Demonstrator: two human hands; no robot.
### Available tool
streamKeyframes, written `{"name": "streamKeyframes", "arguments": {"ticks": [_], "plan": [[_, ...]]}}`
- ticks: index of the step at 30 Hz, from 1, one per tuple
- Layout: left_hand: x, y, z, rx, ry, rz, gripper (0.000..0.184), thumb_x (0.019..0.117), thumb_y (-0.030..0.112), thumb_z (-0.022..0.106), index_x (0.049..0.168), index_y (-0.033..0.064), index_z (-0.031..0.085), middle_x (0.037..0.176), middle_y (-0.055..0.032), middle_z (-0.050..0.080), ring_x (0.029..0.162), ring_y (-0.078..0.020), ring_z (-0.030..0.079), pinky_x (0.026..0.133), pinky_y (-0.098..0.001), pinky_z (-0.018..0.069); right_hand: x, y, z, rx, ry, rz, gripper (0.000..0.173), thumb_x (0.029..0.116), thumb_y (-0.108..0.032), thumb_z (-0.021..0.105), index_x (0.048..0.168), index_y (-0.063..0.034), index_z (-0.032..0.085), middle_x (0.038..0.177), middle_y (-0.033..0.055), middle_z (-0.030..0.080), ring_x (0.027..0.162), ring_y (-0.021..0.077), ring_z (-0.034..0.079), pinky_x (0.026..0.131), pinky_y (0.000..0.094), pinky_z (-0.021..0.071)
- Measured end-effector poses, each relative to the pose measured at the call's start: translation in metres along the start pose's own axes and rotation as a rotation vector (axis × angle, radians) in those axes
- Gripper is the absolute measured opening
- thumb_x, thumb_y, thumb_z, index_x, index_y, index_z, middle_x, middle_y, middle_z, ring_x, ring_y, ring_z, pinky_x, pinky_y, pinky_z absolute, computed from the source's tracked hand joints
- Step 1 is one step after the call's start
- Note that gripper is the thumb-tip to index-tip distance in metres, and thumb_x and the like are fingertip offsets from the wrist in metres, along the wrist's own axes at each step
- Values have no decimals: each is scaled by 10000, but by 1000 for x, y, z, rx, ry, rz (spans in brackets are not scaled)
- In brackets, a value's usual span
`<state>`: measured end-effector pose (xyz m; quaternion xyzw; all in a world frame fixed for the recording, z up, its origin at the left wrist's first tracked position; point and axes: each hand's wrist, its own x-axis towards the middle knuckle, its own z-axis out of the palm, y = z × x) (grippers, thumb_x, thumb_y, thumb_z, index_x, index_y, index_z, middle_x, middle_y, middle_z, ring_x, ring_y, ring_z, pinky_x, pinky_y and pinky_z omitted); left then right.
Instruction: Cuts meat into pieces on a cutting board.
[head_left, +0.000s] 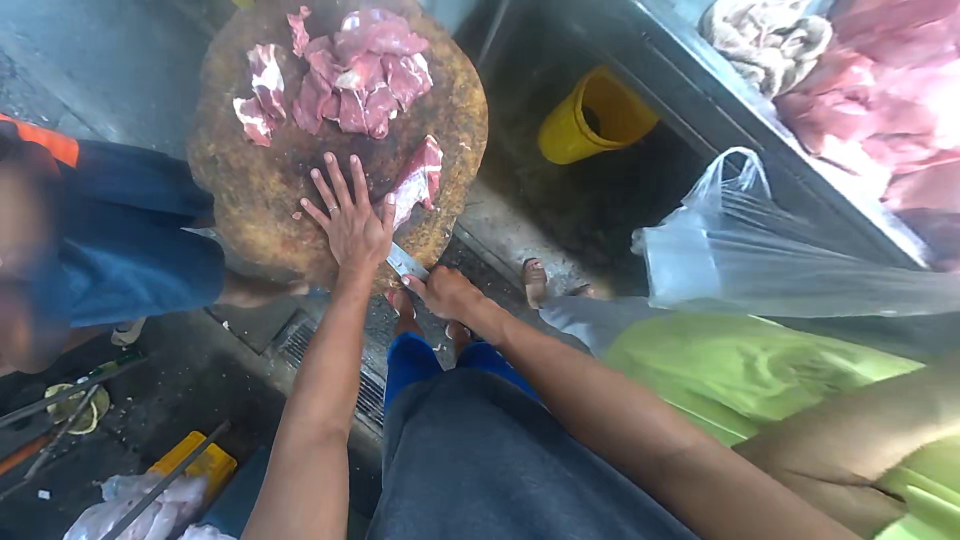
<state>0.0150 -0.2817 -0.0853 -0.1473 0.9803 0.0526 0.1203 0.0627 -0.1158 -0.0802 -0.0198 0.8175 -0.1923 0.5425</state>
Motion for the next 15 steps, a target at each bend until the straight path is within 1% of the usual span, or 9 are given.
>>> {"name": "streamKeyframes", "arguments": {"ticks": [1,2,3,5,7,9,10,13,15], "plan": [[4,-9,23,-22,168,11,823,995,695,238,1674,254,91,1738,-83,-94,1590,-378,-82,1177,-762,-16,-3,4,2,-8,-13,-5,770,1002,-724,382,977,-12,673,967,208,693,956,364,703,821,577,558],[8,-15,37,-18,252,15,817,984,705,236,1671,278,117,1743,-62,-60,1593,-372,-62,1170,-773,-8,-7,8,6,-18,-27,-9,770,1008,-719,372,987,-12,678,976,208,693,956,360,702,830,571,558],[10,-17,43,-10,278,15,813,983,711,227,1670,291,114,1744,-52,-55,1593,-372,-58,1163,-782,-2,-13,13,10,-29,-38,-6,772,1019,-706,362,1014,-5,684,1009,215,696,980,362,703,855,572,557],[12,-17,45,-21,291,-9,799,991,708,216,1669,299,111,1745,-48,-45,1593,-374,-47,1164,-788,11,-22,26,19,-46,-50,28,808,1018,-715,347,1063,15,690,1102,242,693,1085,388,683,922,596,540],[9,-17,45,-40,300,-61,787,999,685,228,1669,288,117,1745,-58,-25,1594,-374,-29,1171,-774,25,-30,43,34,-65,-43,60,851,994,-760,327,1045,8,690,1100,237,694,1094,391,682,907,608,543],[6,-22,41,-58,292,-97,802,999,686,248,1671,272,101,1744,-78,-23,1593,-384,-13,1172,-774,45,-40,67,51,-42,-10,75,852,977,-776,349,1102,1,676,1093,233,701,1080,396,691,901,616,549],[2,-29,37,-60,265,-90,816,994,699,257,1671,274,91,1743,-82,-28,1591,-390,-14,1169,-776,50,-47,82,61,-21,18,63,833,978,-770,363,1082,-7,681,1053,224,706,1040,391,700,882,609,556],[-24,-69,30,-45,133,45,869,945,784,323,1663,332,137,1746,-46,-36,1591,-385,-47,1165,-793,20,-72,130,86,76,61,39,779,994,-736,387,1018,-16,683,940,197,701,930,363,709,833,581,564],[-44,-99,19,-73,60,97,876,942,767,423,1658,327,177,1746,-54,-29,1589,-399,-28,1156,-807,41,-84,153,93,128,89,42,748,1004,-712,399,1025,-22,685,919,187,697,912,353,705,832,574,558]]}}
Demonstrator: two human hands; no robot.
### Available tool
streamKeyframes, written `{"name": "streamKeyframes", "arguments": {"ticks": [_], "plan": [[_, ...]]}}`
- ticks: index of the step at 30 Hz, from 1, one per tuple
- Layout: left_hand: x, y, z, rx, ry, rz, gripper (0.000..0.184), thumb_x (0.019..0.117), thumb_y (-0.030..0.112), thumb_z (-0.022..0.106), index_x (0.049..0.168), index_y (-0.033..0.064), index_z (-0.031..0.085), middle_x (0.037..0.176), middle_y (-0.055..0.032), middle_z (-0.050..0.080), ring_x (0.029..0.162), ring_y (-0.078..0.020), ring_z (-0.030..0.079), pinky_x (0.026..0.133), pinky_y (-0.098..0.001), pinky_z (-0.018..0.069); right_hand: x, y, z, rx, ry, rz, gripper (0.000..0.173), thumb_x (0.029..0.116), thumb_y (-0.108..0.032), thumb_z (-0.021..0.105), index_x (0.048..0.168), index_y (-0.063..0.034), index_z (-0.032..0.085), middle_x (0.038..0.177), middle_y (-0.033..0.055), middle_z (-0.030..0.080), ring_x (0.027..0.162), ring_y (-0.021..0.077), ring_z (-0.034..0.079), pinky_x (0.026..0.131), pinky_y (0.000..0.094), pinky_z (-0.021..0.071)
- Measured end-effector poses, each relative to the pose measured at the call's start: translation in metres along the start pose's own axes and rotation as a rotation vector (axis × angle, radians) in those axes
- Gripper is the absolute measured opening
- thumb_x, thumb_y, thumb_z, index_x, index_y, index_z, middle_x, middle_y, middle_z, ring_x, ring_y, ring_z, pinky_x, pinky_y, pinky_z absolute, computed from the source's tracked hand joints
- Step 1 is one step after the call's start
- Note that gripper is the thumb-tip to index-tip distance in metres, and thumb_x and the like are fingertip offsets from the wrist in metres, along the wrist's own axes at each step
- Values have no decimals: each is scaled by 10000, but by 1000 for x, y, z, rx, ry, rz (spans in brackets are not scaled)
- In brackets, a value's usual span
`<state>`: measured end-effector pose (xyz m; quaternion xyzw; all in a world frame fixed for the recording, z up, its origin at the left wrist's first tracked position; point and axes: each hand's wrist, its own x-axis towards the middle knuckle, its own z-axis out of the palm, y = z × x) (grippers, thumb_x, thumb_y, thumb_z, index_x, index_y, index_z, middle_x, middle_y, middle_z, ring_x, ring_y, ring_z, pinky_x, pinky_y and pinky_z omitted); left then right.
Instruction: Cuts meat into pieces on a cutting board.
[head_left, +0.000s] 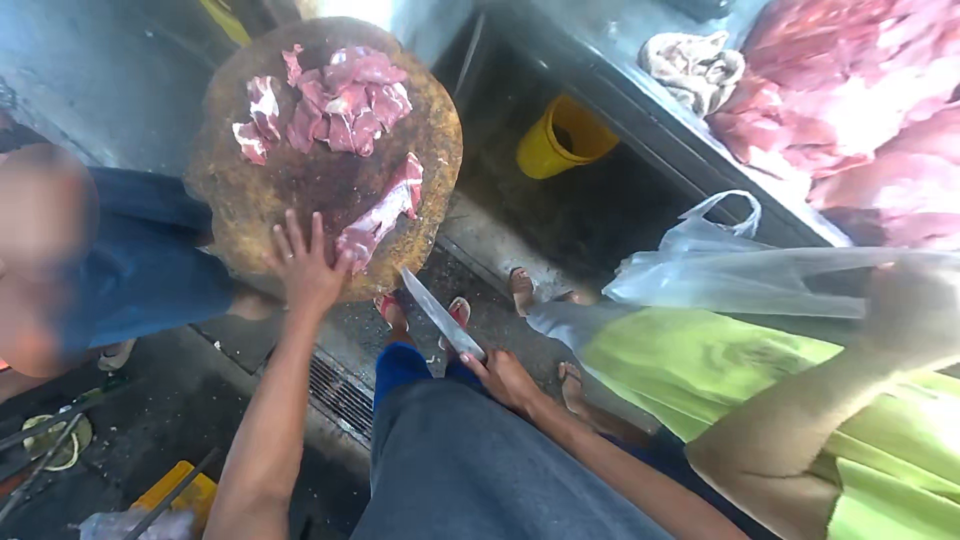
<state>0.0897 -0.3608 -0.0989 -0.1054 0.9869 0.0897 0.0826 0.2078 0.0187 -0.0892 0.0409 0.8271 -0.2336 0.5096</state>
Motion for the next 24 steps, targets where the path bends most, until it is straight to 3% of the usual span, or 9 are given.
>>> {"name": "streamKeyframes", "arguments": {"ticks": [3,5,8,10,12,15,18,21,24], "plan": [[-8,-19,-43,-74,-21,-110,977,877,468,755,1656,252,206,1734,-141,3,1562,-490,39,1101,-867,61,-4,12,-15,64,57,11,735,1008,-702,406,1017,-22,683,885,174,688,873,340,697,809,571,554],[7,11,-73,-140,-19,-157,927,869,273,772,1638,170,264,1709,-220,82,1527,-541,140,1113,-849,93,-3,13,-26,134,112,25,698,1023,-671,417,999,-23,676,855,164,675,834,326,688,783,562,550],[57,84,-78,-215,-117,206,653,930,98,667,1546,119,451,1627,-180,368,1472,-418,382,1157,-680,319,-6,10,-41,226,209,34,645,1035,-629,445,952,-34,681,802,138,658,768,296,670,737,538,548],[98,122,-54,-214,-205,514,624,889,-12,654,1475,178,554,1634,-104,379,1495,-356,367,1180,-602,366,-9,11,-50,237,240,32,634,1034,-624,453,939,-41,682,800,134,659,771,290,670,741,533,546],[124,146,-37,-36,-277,615,611,855,23,728,1419,230,616,1576,-97,448,1421,-408,430,1067,-640,453,-14,18,-56,252,249,36,637,1034,-628,450,949,-38,676,808,134,657,780,287,669,749,529,546],[138,143,-42,140,-403,541,351,850,226,799,1179,126,731,1291,-198,632,1267,-466,536,965,-687,498,-20,36,-55,341,285,34,628,1036,-621,454,962,-39,679,789,124,650,732,272,659,718,514,551],[121,118,-75,-77,-536,407,287,904,127,757,1157,12,688,1116,-229,696,1077,-406,666,951,-641,517,-24,52,-46,418,282,31,616,1043,-600,459,954,-35,689,772,128,655,683,273,659,682,517,560],[92,115,-127,-356,-423,203,314,886,100,766,1175,44,658,1095,-209,689,981,-365,683,874,-625,551,-24,63,-44,406,250,-11,637,1032,-626,458,959,-36,686,806,142,660,750,295,671,729,547,555],[67,126,-187,-410,-232,59,370,840,126,810,1176,70,666,1100,-191,701,989,-362,685,863,-646,545,-13,62,-44,397,213,-53,673,1013,-666,456,984,-32,679,841,154,665,795,311,678,757,563,557]]}}
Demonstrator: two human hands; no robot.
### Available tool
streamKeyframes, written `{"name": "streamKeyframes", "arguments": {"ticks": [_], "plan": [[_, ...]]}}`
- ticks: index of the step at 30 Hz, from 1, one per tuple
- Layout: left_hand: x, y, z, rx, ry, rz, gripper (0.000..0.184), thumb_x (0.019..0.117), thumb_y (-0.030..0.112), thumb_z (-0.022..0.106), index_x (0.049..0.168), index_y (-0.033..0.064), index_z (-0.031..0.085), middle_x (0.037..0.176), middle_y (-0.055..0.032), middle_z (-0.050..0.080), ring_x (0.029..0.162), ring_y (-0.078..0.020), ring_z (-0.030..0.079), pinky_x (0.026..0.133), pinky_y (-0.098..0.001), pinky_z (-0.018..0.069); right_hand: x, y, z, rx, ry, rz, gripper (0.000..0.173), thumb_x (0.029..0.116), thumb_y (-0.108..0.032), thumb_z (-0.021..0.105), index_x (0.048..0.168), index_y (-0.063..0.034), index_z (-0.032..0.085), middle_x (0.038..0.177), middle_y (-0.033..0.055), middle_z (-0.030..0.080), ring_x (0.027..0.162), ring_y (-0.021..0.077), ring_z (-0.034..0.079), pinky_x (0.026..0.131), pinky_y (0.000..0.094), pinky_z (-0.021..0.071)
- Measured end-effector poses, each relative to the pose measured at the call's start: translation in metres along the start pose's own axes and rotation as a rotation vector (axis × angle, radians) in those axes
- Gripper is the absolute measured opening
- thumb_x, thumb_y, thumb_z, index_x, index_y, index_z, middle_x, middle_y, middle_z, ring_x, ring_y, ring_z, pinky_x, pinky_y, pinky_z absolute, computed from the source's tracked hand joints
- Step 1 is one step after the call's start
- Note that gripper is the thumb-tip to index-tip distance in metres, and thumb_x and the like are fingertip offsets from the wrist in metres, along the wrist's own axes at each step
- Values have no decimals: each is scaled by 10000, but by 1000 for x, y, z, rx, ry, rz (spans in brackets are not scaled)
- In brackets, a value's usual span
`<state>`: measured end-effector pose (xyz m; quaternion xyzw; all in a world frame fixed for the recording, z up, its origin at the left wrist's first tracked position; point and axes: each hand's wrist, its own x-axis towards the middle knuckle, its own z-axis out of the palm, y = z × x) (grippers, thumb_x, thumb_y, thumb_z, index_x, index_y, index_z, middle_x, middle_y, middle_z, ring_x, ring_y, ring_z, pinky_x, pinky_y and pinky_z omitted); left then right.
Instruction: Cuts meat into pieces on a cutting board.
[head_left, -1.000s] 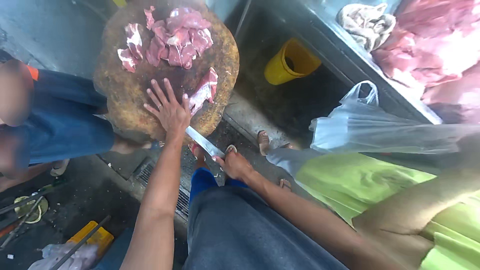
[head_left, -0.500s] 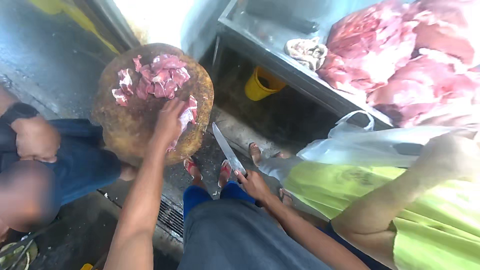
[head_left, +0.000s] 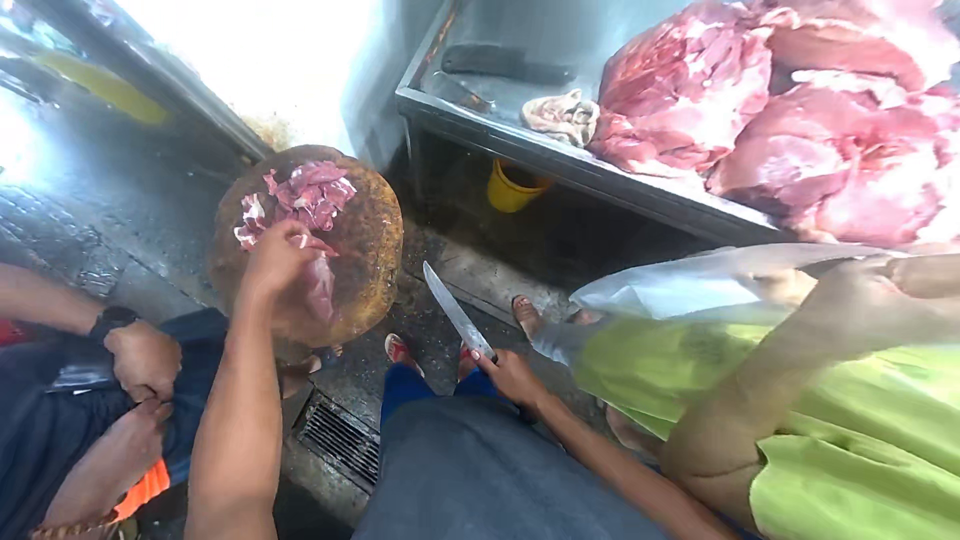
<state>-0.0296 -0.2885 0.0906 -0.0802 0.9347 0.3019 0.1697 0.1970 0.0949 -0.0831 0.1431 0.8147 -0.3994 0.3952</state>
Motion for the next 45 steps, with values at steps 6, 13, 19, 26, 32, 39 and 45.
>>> {"name": "streamKeyframes", "arguments": {"ticks": [6,13,19,26,32,39,45], "plan": [[-61,19,-19,-398,355,-8,367,838,97,791,1161,91,617,1097,-134,664,915,-254,676,765,-496,598,21,-51,-6,18,4,-33,679,1030,-656,423,952,-38,691,814,148,667,752,302,671,735,548,556],[-65,-117,118,-379,299,-350,585,902,258,790,1357,-33,566,1240,-244,644,1030,-313,701,873,-469,616,48,-90,7,-54,76,16,683,998,-694,451,967,-50,676,822,149,665,778,315,678,734,559,551],[-31,-93,96,-38,337,-276,515,1053,307,550,1466,3,497,1466,-258,507,1344,-385,526,1115,-535,451,91,-177,12,-288,-75,19,758,1018,-704,375,1032,-13,688,1010,220,694,990,383,693,851,617,541],[71,-81,174,536,254,-87,814,1005,731,184,1673,280,74,1737,-104,-82,1578,-445,-35,1161,-788,83,123,-198,37,-371,-88,58,815,1005,-742,325,1074,-15,688,1098,226,704,1076,391,695,877,613,555],[72,-86,178,601,226,-43,804,1003,723,119,1674,283,58,1735,-107,-95,1578,-444,-53,1173,-773,67,93,-158,38,-392,-240,109,833,1011,-738,303,983,6,677,1007,225,694,1004,383,698,849,605,550],[76,-87,179,591,249,-62,774,1022,676,125,1675,267,47,1737,-88,-96,1588,-396,-70,1193,-749,21,127,-200,61,-405,-206,44,812,989,-761,331,971,-29,684,980,209,708,974,386,714,807,603,574],[77,-89,179,597,230,-28,784,1017,689,132,1674,274,37,1733,-81,-129,1582,-396,-109,1192,-751,7,95,-170,53,-435,-322,84,820,1014,-732,313,1021,6,672,1031,233,690,1030,390,693,866,599,550]]}}
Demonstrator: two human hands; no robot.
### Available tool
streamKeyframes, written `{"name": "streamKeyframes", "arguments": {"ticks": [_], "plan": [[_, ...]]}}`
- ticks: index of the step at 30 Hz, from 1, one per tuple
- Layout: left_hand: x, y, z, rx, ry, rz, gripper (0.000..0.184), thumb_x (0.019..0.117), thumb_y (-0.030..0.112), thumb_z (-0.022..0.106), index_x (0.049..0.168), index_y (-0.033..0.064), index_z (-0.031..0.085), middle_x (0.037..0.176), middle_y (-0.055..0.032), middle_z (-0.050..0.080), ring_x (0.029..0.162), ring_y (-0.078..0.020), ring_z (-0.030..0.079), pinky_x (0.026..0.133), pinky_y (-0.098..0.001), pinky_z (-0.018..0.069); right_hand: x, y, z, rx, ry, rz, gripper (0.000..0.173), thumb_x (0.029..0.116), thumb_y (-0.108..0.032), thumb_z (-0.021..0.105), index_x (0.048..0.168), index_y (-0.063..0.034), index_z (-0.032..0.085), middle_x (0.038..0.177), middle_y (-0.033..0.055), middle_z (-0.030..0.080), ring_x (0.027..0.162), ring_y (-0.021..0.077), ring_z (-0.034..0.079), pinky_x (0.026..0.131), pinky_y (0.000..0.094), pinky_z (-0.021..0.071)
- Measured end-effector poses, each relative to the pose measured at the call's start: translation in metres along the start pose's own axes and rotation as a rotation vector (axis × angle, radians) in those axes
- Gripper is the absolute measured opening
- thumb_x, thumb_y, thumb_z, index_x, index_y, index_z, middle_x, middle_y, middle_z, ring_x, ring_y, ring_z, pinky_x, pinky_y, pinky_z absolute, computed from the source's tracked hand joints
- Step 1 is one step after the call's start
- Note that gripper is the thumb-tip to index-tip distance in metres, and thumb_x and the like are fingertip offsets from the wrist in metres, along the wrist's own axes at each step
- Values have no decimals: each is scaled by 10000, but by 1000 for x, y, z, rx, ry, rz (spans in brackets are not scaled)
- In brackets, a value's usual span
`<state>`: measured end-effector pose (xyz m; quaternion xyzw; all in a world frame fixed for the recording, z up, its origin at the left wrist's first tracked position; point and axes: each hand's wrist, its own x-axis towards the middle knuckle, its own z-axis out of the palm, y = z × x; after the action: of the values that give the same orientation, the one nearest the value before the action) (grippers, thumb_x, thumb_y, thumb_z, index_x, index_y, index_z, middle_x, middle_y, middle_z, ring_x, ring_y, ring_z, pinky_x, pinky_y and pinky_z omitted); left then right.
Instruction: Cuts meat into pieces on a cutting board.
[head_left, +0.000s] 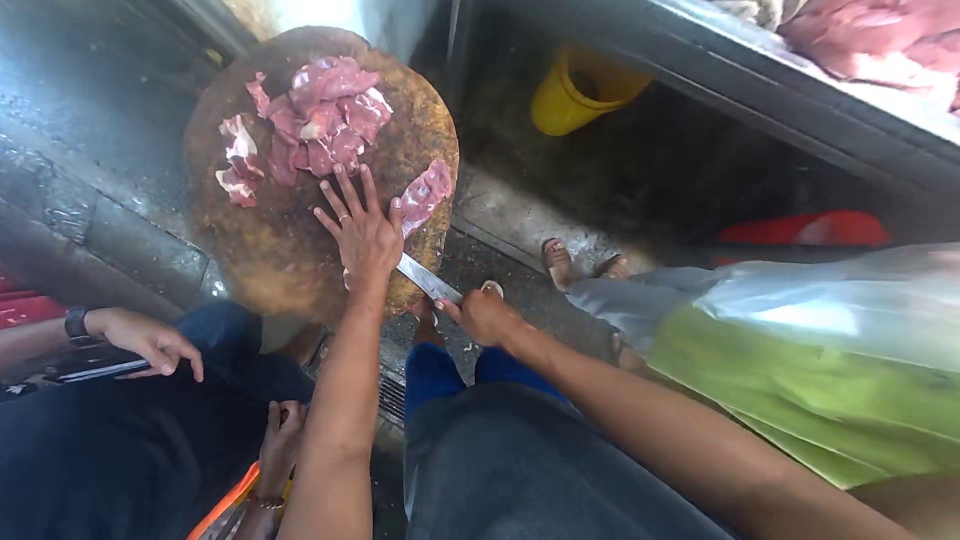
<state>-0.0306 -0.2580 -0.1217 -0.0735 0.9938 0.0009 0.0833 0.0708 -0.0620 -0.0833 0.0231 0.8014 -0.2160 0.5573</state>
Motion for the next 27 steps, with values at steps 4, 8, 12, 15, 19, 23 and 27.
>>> {"name": "streamKeyframes", "arguments": {"ticks": [4,8,12,15,19,23,27], "plan": [[4,-4,1,-32,16,5,799,1011,705,136,1674,273,33,1736,-69,-116,1588,-373,-100,1193,-747,-2,17,-40,-8,33,-10,-25,797,1020,-710,352,1064,11,690,1083,234,701,1069,383,691,911,597,538],[-9,-26,-7,-454,319,22,849,1008,704,197,1670,179,124,1737,-126,-34,1598,-337,-47,1232,-706,16,26,-45,-4,39,55,-54,820,976,-766,376,1007,-12,696,1023,223,709,1011,385,707,850,612,559],[-37,-47,-27,-479,330,-51,814,1024,629,212,1665,134,124,1724,-185,-37,1593,-367,-28,1222,-698,58,23,-39,-7,66,68,-71,803,986,-744,387,1006,-2,695,1005,237,707,985,402,710,826,622,563],[-42,-37,-7,-131,54,-11,775,1010,689,292,1666,302,149,1740,-101,-56,1590,-387,-59,1202,-744,42,26,-36,-3,48,74,-99,794,983,-751,381,950,-22,693,955,217,707,943,385,715,799,608,571],[-40,-32,5,3,33,38,705,1024,646,259,1654,337,199,1744,-65,-49,1590,-386,-56,1197,-750,39,7,-3,13,18,-7,-99,788,1015,-716,360,980,-2,693,988,227,698,986,388,698,853,616,546],[-36,-40,6,-42,16,100,693,1027,639,240,1657,361,165,1744,-46,-65,1588,-372,-99,1197,-752,-1,-4,-12,15,-30,-49,-45,795,1028,-703,333,1010,12,679,1021,233,690,1010,388,693,871,598,543],[-36,-38,5,-46,13,115,701,1030,649,205,1662,355,134,1741,-36,-100,1588,-350,-123,1204,-739,-21,19,-51,12,-27,-33,-68,779,1009,-717,375,1014,-6,692,1023,222,705,1011,374,704,861,597,555]]}}
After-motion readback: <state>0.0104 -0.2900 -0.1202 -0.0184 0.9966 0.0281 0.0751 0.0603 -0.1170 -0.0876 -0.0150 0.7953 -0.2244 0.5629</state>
